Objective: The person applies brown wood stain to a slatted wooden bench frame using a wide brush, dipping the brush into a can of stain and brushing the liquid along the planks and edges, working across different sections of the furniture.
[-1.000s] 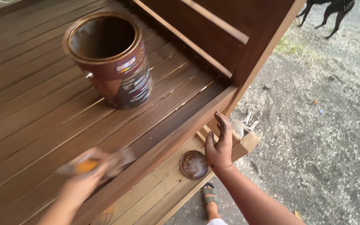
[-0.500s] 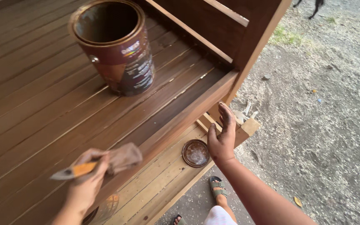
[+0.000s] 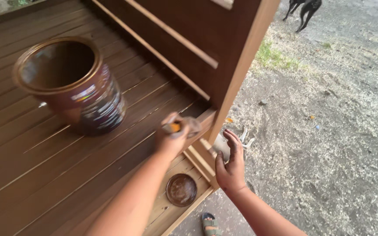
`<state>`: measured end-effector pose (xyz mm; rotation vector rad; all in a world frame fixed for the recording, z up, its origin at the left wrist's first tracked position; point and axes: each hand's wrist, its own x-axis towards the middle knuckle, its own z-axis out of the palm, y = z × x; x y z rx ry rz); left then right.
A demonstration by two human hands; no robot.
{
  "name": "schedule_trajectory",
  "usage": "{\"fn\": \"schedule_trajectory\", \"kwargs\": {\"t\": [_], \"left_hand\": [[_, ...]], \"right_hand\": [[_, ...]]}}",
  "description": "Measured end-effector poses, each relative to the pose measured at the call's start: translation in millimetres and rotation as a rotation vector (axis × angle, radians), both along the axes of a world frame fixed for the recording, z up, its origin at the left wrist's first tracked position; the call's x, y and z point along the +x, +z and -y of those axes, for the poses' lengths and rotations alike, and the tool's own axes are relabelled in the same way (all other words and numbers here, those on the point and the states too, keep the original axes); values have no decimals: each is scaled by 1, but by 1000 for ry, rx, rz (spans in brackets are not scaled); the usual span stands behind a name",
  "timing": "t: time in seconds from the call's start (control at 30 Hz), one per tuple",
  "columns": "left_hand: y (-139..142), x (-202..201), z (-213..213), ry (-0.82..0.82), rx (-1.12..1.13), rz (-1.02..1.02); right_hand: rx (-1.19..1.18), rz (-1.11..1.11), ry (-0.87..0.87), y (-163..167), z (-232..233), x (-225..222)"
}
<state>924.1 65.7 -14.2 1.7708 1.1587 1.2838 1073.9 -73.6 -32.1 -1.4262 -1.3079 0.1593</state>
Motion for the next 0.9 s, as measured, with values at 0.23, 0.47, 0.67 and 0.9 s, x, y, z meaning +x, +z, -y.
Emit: {"fn": "schedule_trajectory", "kwargs": {"t": [0.23,0.47,0.67,0.9], "left_hand": [[19,85,-36,86,-215,-258],[-17,-25,-16,42,385,-230],[9,-191,73,-34,-55,-121],[85,-270,136,414,-709,313]], "right_hand": [[-4,27,4,2,-14,37],[14,-175,201,-4,-57,20],[3,-18,257,0,-92,-23],[70,125,351,3,-139,-81]]}}
